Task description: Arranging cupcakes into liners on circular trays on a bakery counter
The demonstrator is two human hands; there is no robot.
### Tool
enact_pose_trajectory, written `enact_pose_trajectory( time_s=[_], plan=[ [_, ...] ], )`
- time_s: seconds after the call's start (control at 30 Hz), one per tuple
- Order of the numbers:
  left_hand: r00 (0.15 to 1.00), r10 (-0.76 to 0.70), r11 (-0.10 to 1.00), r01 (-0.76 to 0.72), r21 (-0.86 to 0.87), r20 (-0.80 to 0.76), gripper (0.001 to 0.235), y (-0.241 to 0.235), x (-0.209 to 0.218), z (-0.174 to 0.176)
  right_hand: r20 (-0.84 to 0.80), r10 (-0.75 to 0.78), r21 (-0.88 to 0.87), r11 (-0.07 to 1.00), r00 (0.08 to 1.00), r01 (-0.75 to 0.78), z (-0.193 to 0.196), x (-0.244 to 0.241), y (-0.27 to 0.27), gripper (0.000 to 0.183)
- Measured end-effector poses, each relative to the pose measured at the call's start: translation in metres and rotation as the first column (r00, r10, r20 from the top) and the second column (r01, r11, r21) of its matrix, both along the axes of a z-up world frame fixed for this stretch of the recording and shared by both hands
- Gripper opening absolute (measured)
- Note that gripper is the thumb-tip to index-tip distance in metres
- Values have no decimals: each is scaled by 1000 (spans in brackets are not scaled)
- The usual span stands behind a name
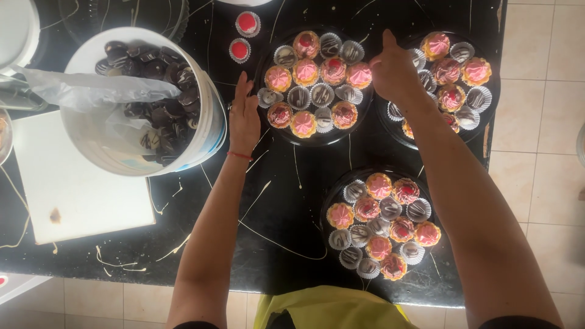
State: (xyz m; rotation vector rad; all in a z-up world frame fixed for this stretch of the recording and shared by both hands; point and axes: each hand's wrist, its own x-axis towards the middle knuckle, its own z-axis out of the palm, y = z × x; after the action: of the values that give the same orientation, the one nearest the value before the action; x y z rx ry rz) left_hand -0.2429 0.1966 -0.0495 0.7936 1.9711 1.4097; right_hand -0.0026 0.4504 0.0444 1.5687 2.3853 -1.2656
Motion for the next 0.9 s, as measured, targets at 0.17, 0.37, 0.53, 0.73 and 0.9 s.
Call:
enact_pose_trajectory(
  time_s=[0.17, 0.37, 0.53, 0.73, 0.9],
  plan=[
    [1000, 4, 1000, -4, -9, -2, 61, 7, -5, 0, 18, -25, 142, 990, 1000, 22, 6, -7, 8, 74],
    [999, 36, 998, -34, -57, 41, 66, 18, 0, 18, -13, 77, 97, 992, 997, -76, -13, -23, 30, 75],
    [999, 47, 995, -48, -88, -6, 64, 20, 1, 3, 66, 30, 46, 998, 997, -33, -31, -36, 38, 81],
    [997, 64, 992, -60, -108, 40, 69, -1, 11, 23, 88, 29, 15, 999, 996, -30, -16, -30, 14, 77],
    [992, -17, 1000, 17, -2, -123, 55, -34, 16, -17, 127, 55, -35, 998, 990, -51, 9, -24, -19, 75]
  ],
)
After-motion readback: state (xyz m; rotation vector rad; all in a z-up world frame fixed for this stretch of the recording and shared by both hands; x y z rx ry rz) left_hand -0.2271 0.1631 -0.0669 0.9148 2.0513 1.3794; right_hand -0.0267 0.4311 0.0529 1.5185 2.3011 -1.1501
